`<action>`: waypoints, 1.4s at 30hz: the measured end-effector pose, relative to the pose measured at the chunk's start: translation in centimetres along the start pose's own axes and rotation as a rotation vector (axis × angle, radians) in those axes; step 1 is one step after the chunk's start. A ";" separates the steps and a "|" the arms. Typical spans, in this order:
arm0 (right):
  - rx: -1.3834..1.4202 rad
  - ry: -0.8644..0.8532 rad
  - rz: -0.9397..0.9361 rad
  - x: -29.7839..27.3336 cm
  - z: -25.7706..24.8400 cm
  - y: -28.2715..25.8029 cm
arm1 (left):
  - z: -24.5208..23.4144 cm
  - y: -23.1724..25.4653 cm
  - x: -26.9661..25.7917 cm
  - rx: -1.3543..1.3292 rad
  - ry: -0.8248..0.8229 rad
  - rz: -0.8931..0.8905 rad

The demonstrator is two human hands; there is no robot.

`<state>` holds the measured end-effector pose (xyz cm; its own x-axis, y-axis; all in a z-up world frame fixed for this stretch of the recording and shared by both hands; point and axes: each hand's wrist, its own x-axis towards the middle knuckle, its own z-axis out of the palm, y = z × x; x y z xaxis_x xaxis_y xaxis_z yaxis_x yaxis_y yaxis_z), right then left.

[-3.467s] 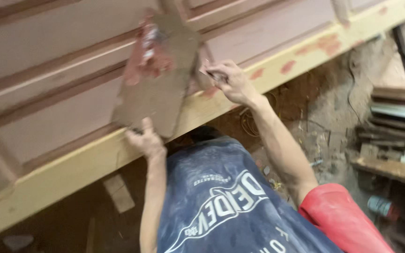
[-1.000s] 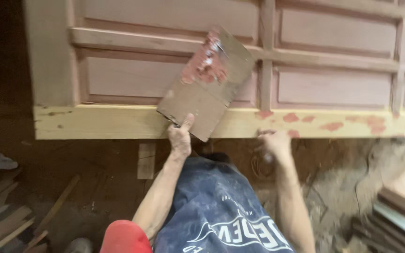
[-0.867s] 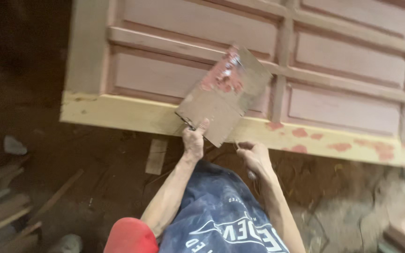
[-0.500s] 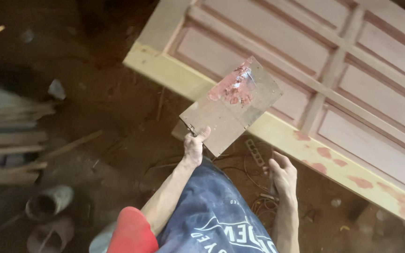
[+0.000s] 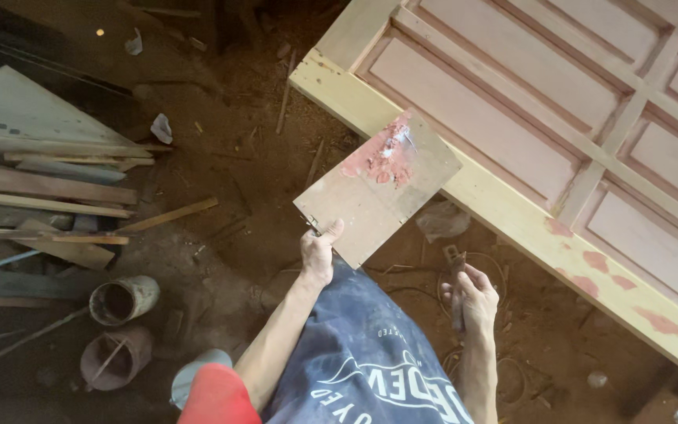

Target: The person applies reddish wood filler to a wooden door using a small putty knife, smoothing it into the surface and recessed panels. The person repeatedly scoops filler from a metal palette and spreads it across the door's frame and panels.

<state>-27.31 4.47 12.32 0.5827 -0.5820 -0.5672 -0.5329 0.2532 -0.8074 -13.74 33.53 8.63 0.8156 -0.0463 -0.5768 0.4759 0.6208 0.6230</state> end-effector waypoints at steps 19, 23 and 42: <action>0.036 0.070 -0.028 6.8 33.6 -12.7 | -3.8 26.5 28.2 0.107 -0.036 0.049; 0.128 0.091 -0.064 8.5 38.0 -14.6 | -2.4 30.8 34.6 0.159 -0.154 0.007; -0.420 0.198 -0.902 17.1 42.4 -17.9 | 13.2 26.3 38.1 0.150 -0.226 -0.277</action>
<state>18.19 22.74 10.16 0.7826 -0.5488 0.2937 -0.1393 -0.6142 -0.7767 34.24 37.82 9.99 0.6937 -0.3781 -0.6130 0.7172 0.4404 0.5400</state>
